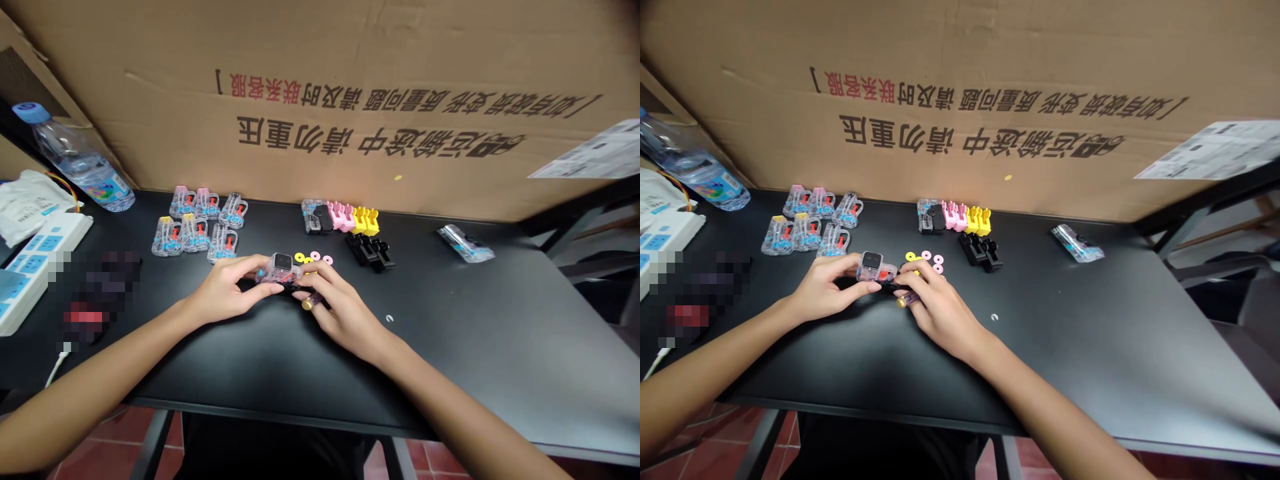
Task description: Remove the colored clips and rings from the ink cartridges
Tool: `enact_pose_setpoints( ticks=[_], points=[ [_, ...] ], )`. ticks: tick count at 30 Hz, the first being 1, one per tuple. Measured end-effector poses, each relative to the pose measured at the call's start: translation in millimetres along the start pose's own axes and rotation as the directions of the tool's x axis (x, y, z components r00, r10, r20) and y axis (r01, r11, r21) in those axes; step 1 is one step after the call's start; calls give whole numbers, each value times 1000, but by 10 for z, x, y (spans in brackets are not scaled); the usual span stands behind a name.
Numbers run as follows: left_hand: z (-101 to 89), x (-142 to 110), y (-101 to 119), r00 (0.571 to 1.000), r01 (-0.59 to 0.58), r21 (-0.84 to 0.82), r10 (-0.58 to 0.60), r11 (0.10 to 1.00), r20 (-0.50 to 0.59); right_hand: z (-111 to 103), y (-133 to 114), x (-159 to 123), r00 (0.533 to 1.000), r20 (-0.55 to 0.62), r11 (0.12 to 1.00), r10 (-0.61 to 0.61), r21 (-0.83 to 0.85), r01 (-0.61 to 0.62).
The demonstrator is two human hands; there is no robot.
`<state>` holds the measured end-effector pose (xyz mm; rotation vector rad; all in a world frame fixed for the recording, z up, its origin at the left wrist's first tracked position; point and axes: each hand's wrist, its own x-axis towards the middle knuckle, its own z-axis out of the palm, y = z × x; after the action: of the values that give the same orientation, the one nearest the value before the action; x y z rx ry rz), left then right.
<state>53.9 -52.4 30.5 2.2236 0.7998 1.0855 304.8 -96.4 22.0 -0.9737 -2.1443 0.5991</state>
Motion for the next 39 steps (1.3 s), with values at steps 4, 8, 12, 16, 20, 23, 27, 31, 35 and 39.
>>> enact_pose_setpoints(
  ticks=[4, 8, 12, 16, 20, 23, 27, 31, 35, 39],
  points=[
    [-27, 4, 2, 999, 26, -16, -25, 1000, 26, -11, 5, 0, 1000, -1, 1000, -16, 3, 16],
    [-41, 16, 15, 996, 77, -29, -76, 997, 36, -27, -36, 10, 1000, 0, 1000, -11, -8, 11],
    [-34, 21, 2, 988, 140, -70, -135, 988, 76, -29, -56, 19, 1000, 14, 1000, 14, 5, -14],
    [-31, 17, -10, 983, 165, -73, -158, 984, 91, -29, -47, 19, 1000, 24, 1000, 18, 9, -18],
    [-44, 21, 0, 984, 159, -42, -155, 986, 90, -29, -65, 19, 999, 26, 999, 33, 14, -34],
    [-61, 29, 18, 987, 142, -33, -139, 989, 82, -32, -102, 10, 999, 2, 999, 42, 21, -42],
    [-71, 24, 41, 993, 102, -9, -101, 995, 64, -42, -115, -8, 986, -95, 988, 135, 91, -126],
    [-54, 0, 42, 998, -21, 24, 19, 999, 61, -53, -89, 10, 982, -153, 992, 114, 70, -104],
    [-42, -4, 37, 981, -136, 43, 128, 990, 148, -67, -90, 50, 985, -169, 998, 24, -49, -32],
    [-48, 8, 40, 969, -218, 82, 206, 973, 137, -71, -112, 62, 976, -215, 991, -36, -136, 6]
  ],
)
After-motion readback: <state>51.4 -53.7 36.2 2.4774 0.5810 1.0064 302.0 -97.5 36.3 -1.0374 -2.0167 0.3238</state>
